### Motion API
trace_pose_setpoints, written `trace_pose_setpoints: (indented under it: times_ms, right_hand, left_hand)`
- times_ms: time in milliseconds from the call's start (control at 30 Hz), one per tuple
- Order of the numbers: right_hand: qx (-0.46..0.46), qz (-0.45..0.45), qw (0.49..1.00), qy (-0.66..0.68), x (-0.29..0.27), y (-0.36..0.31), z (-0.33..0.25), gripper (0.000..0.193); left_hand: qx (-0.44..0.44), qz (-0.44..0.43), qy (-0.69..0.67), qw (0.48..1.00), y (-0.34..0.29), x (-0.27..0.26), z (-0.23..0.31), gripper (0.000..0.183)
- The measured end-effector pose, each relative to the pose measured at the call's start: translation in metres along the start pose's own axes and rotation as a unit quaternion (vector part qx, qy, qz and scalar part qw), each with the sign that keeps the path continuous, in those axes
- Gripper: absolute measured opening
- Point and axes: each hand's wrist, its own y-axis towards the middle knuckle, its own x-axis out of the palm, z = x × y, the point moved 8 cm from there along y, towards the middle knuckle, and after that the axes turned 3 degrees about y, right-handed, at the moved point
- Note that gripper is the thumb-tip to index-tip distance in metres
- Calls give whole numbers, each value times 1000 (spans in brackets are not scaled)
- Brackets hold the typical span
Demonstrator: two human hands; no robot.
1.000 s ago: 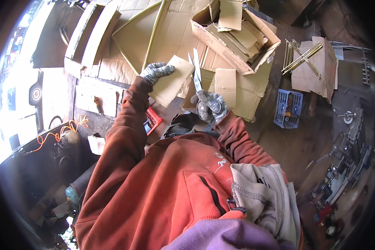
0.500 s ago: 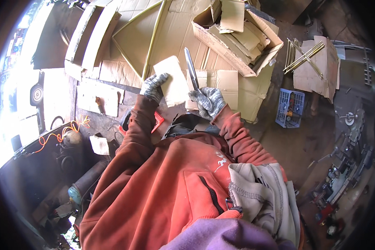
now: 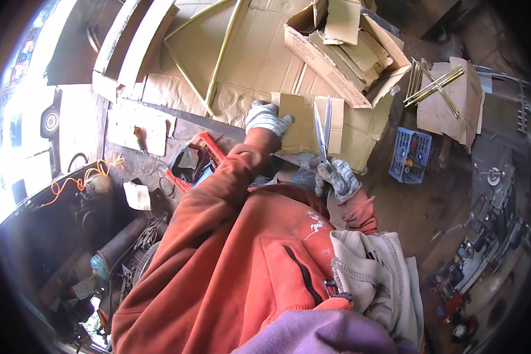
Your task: The person cuts pieces of cardboard using scissors, then places the cut pieces into a box along with a hand grinder.
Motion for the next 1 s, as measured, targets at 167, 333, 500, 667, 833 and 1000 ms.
trace_pose_setpoints:
  times_ms: [167,333,500,667,833,1000]
  right_hand:
    - [29,98,992,76,-20,-28,32,17]
    - [7,127,967,219,-29,-36,77,23]
    - [73,175,982,-10,-26,-43,78,18]
    - [67,187,979,42,-28,-38,99,24]
    - [38,172,984,13,-31,-32,108,27]
    - [14,128,991,-38,-23,-33,102,32]
  left_hand:
    - [-109,-91,-369,919,34,54,-24,57]
    - [-83,-72,-205,973,66,-41,-61,59]
    - [116,136,-134,975,6,-68,-31,40]
    - [-94,-106,-229,963,-40,52,-20,69]
    - [-121,-153,-361,912,-25,59,0,55]
    - [-36,-144,-409,901,-14,46,2,33]
